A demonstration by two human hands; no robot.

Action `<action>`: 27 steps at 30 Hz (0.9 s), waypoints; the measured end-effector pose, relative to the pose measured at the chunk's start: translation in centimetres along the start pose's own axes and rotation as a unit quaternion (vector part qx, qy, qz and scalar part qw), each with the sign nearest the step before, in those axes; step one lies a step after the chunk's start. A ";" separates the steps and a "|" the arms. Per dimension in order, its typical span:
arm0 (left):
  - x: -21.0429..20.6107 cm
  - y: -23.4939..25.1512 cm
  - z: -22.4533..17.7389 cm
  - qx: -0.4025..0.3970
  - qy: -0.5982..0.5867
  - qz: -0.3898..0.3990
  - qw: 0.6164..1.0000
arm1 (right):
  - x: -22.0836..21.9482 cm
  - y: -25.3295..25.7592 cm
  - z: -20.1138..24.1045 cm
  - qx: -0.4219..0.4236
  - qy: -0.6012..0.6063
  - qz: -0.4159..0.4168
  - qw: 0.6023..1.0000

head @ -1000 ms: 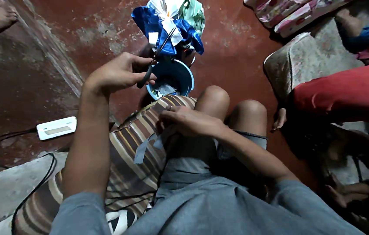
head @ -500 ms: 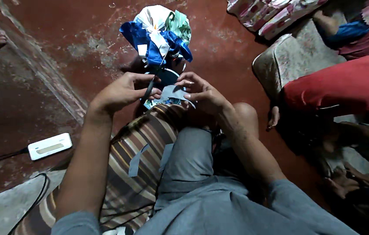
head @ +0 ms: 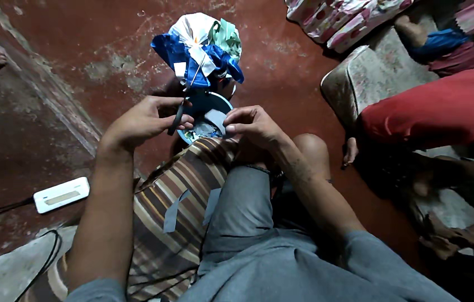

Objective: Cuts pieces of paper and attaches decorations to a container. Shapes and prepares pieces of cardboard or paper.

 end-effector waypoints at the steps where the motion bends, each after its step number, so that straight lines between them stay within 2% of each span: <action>1: 0.0 0.0 0.0 -0.002 0.009 0.005 1.000 | 0.1 0.2 -0.3 -0.003 0.014 0.007 1.000; 5: 0.7 -0.3 0.0 -0.007 0.045 0.033 0.998 | 0.6 0.8 -0.7 -0.005 0.060 0.064 0.996; 9: 1.7 -0.8 0.0 -0.005 0.107 0.072 0.992 | 1.0 0.9 0.1 -0.011 0.043 0.082 0.996; 12: 2.4 -1.1 0.8 0.003 0.129 0.144 0.981 | 1.6 1.3 0.2 0.020 0.024 0.072 0.997; 16: 2.4 -1.3 1.4 0.021 0.137 0.192 0.972 | 2.6 1.8 -0.2 0.041 0.007 0.024 0.999; 27: -0.2 -1.1 0.9 0.017 0.135 0.238 0.962 | 1.9 1.7 0.0 0.034 -0.045 0.074 0.996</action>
Point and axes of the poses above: each hand's wrist, its own y-axis towards the middle knuckle, its own x-axis out of the back of the hand, z = x × y, the point moved 3 cm from there along y, towards the middle knuckle, and after that the axes turned 13 degrees about -z, right-handed, at the moved point
